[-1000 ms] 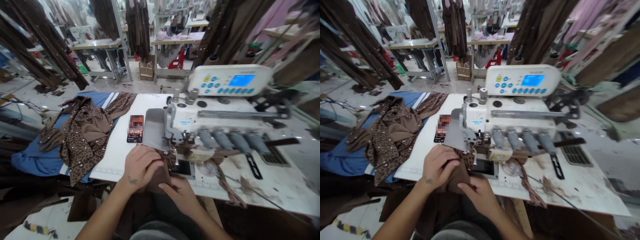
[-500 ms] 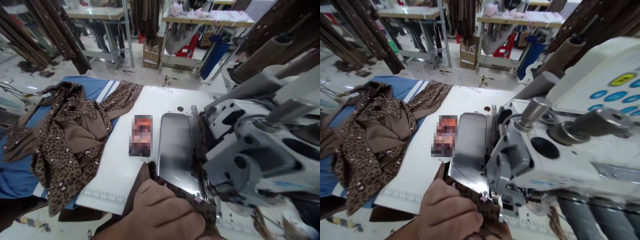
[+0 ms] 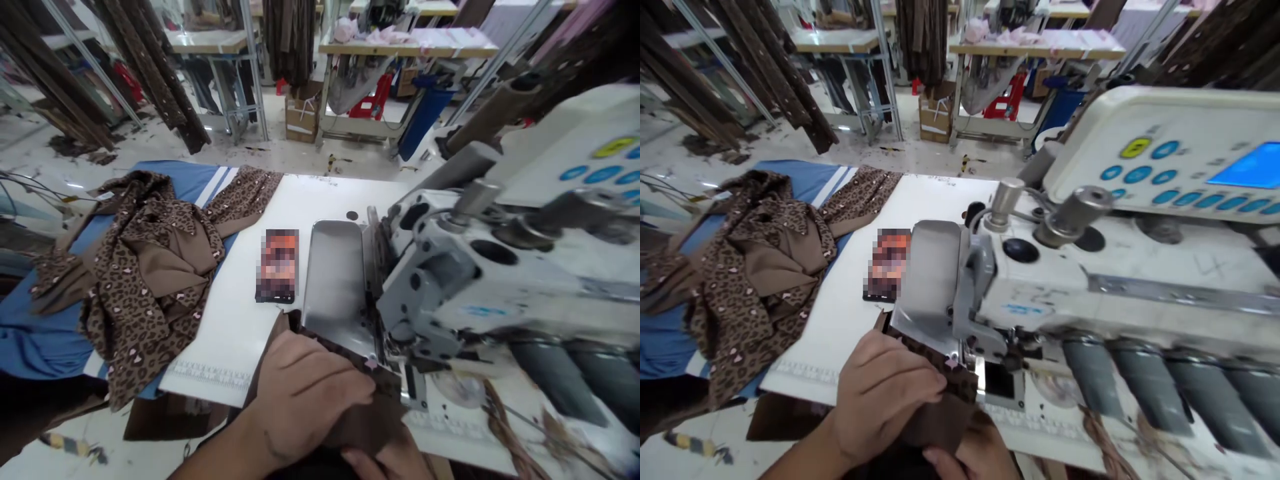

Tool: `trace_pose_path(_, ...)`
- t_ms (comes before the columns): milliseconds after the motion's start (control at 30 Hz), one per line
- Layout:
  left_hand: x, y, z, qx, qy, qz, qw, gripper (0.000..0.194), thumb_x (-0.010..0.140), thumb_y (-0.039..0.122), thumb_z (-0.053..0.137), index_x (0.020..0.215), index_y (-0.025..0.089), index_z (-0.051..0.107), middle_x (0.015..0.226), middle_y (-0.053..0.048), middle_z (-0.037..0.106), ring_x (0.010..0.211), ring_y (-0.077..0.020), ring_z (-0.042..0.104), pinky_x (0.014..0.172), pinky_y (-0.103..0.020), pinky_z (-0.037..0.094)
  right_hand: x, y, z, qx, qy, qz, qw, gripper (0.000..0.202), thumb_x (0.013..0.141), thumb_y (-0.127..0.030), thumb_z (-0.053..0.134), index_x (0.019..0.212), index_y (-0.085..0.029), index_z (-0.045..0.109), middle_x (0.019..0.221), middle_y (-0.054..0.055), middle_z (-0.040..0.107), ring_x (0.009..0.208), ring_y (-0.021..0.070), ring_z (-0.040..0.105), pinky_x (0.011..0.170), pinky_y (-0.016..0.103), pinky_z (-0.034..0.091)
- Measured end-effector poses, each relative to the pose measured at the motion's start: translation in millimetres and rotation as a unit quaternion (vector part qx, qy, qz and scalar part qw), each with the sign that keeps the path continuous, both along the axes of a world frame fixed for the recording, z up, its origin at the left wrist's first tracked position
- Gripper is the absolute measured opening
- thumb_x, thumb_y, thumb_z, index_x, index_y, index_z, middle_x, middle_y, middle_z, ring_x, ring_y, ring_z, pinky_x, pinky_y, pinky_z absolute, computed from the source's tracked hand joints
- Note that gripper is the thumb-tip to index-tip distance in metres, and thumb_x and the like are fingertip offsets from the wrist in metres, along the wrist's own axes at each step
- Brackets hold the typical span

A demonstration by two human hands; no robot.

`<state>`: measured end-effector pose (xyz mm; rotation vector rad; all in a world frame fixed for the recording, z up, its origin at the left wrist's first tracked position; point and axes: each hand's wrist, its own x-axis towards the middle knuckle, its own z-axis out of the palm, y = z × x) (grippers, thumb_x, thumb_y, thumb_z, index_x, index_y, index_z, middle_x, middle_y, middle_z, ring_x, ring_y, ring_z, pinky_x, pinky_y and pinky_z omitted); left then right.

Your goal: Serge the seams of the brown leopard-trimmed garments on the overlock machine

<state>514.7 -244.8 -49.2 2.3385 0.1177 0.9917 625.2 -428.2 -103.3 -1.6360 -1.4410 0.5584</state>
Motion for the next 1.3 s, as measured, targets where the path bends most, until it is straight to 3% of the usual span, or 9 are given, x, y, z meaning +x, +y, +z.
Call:
trace_pose_path(200,-5.7,-4.9,9.6,0.023,0.032,0.022,0.999,0.016,0.096,0.015,0.070,0.110,0.023,0.074,0.101,-0.001,0.079,0.087,-0.0148,0.067,0.079,-0.033,0.047,-7.7,-4.1,-13.6,0.044,0.016,0.002,0.999,0.052,0.113,-0.043,0.041,0.073,-0.020,0.064,0.058,0.000,0.066,0.053,0.0136,0.062,0.057,0.023,0.045)
trace_pose_path(467,-7.3,-10.8,18.2,0.057,0.127,0.075,0.987,0.023,0.098,0.012,0.066,0.113,0.027,0.073,0.107,-0.002,0.073,0.098,-0.0165,0.064,0.089,-0.032,0.047,-4.4,-8.5,-22.9,0.049,0.007,0.025,0.998,0.061,0.114,-0.052,0.036,0.070,-0.019,0.062,0.058,0.001,0.064,0.054,0.0135,0.058,0.056,0.027,0.038)
trace_pose_path(700,-2.7,-14.2,36.6,-0.007,0.203,0.071,0.976,0.019,0.104,0.020,0.056,0.111,0.027,0.071,0.107,-0.002,0.070,0.102,-0.0169,0.065,0.089,-0.031,0.049,-5.1,-9.2,-26.7,0.059,0.041,0.002,0.997,0.060,0.111,-0.054,0.045,0.064,-0.019,0.059,0.055,-0.001,0.059,0.052,0.0126,0.053,0.055,0.026,0.033)
trace_pose_path(800,0.4,-10.3,35.6,-0.010,0.200,0.094,0.975,0.016,0.103,0.025,0.059,0.109,0.030,0.073,0.107,-0.002,0.070,0.105,-0.0193,0.064,0.095,-0.035,0.047,-6.1,-9.2,-26.9,0.059,0.051,-0.005,0.997,0.058,0.110,-0.053,0.048,0.064,-0.018,0.060,0.055,-0.001,0.058,0.053,0.0122,0.053,0.056,0.026,0.033)
trace_pose_path(867,4.8,-6.0,31.9,-0.007,0.196,0.133,0.971,0.011,0.101,0.031,0.062,0.105,0.030,0.073,0.120,-0.004,0.067,0.121,-0.0236,0.059,0.108,-0.042,0.041,-6.0,-8.8,-24.4,0.053,0.063,-0.012,0.997,0.059,0.109,-0.053,0.049,0.062,-0.018,0.058,0.055,-0.001,0.056,0.053,0.0118,0.051,0.055,0.025,0.033)
trace_pose_path(967,13.9,1.4,25.6,-0.067,0.203,0.148,0.966,0.015,0.100,0.040,0.063,0.101,0.025,0.067,0.145,-0.009,0.053,0.149,-0.0294,0.039,0.121,-0.050,0.032,-3.5,-7.1,-16.9,0.050,0.077,-0.024,0.996,0.060,0.108,-0.054,0.051,0.060,-0.018,0.056,0.053,-0.002,0.053,0.052,0.0111,0.046,0.054,0.025,0.032)
trace_pose_path(1033,19.2,5.8,22.8,-0.116,0.208,0.128,0.963,0.018,0.101,0.041,0.061,0.099,0.024,0.062,0.149,-0.011,0.048,0.154,-0.0292,0.031,0.122,-0.049,0.034,-0.2,-5.0,-12.2,0.051,0.089,-0.030,0.994,0.059,0.107,-0.053,0.051,0.060,-0.018,0.055,0.054,-0.003,0.051,0.052,0.0106,0.044,0.054,0.025,0.032)
trace_pose_path(1300,27.8,17.7,26.4,-0.128,0.210,0.108,0.963,0.015,0.102,0.034,0.057,0.096,0.021,0.060,0.145,-0.012,0.052,0.142,-0.0278,0.047,0.114,-0.044,0.043,9.8,-1.0,-10.9,0.080,0.103,0.001,0.991,0.062,0.109,-0.053,0.046,0.057,-0.019,0.048,0.052,-0.005,0.043,0.050,0.0097,0.039,0.051,0.024,0.028)
